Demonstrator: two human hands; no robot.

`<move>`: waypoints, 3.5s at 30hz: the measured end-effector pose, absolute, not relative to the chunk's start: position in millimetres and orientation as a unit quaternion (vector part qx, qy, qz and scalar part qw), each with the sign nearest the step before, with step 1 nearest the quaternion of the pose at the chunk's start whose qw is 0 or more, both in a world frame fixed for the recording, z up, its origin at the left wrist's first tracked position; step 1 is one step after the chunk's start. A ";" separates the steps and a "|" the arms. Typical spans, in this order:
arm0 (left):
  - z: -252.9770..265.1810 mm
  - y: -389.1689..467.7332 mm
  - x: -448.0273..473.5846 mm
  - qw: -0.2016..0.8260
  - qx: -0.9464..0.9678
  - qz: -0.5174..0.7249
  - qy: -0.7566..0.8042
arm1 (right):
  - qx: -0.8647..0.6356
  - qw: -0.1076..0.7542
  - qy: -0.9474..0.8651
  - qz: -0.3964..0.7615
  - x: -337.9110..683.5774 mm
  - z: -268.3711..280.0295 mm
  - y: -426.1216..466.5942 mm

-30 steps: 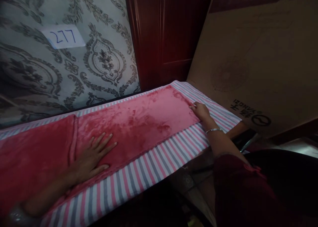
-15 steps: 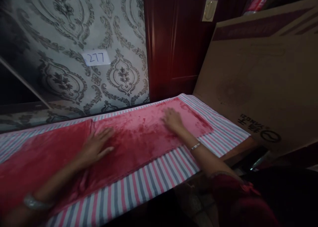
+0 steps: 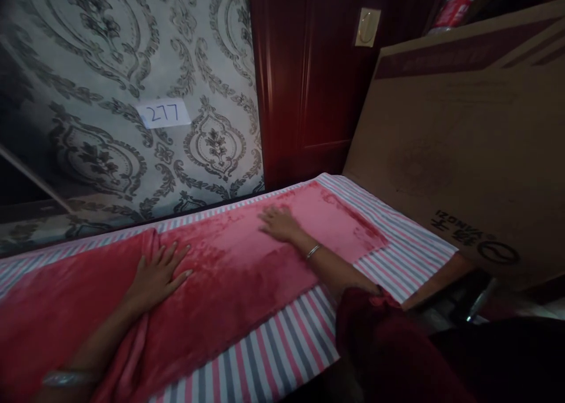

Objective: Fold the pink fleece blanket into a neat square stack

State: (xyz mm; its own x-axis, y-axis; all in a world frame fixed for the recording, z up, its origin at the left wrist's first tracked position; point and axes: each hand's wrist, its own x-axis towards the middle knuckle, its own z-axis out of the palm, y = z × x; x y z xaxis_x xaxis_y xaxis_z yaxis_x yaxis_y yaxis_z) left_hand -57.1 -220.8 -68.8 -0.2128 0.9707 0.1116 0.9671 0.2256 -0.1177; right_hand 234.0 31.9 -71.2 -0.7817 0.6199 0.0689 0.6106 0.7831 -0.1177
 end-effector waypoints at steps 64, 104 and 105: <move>-72.4 -215.7 -61.4 0.071 -0.599 0.030 -0.797 | -0.433 0.101 -0.895 0.014 285.1 -58.4 51.2; -74.2 -261.8 8.2 0.075 -0.835 -0.013 -0.545 | -0.345 0.132 -0.929 0.017 310.1 -68.4 -89.1; -73.3 -264.9 12.6 0.077 -0.829 -0.015 -0.554 | -0.297 0.134 -0.945 0.031 295.8 -72.3 -106.6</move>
State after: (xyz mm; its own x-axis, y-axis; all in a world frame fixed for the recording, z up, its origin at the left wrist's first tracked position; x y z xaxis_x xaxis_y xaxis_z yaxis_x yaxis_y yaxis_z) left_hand 12.6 -264.9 -73.3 0.3849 0.9164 0.1099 0.9209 -0.3734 -0.1118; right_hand 295.8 -106.6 -72.3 -0.7877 0.5697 0.2345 0.5528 0.8216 -0.1390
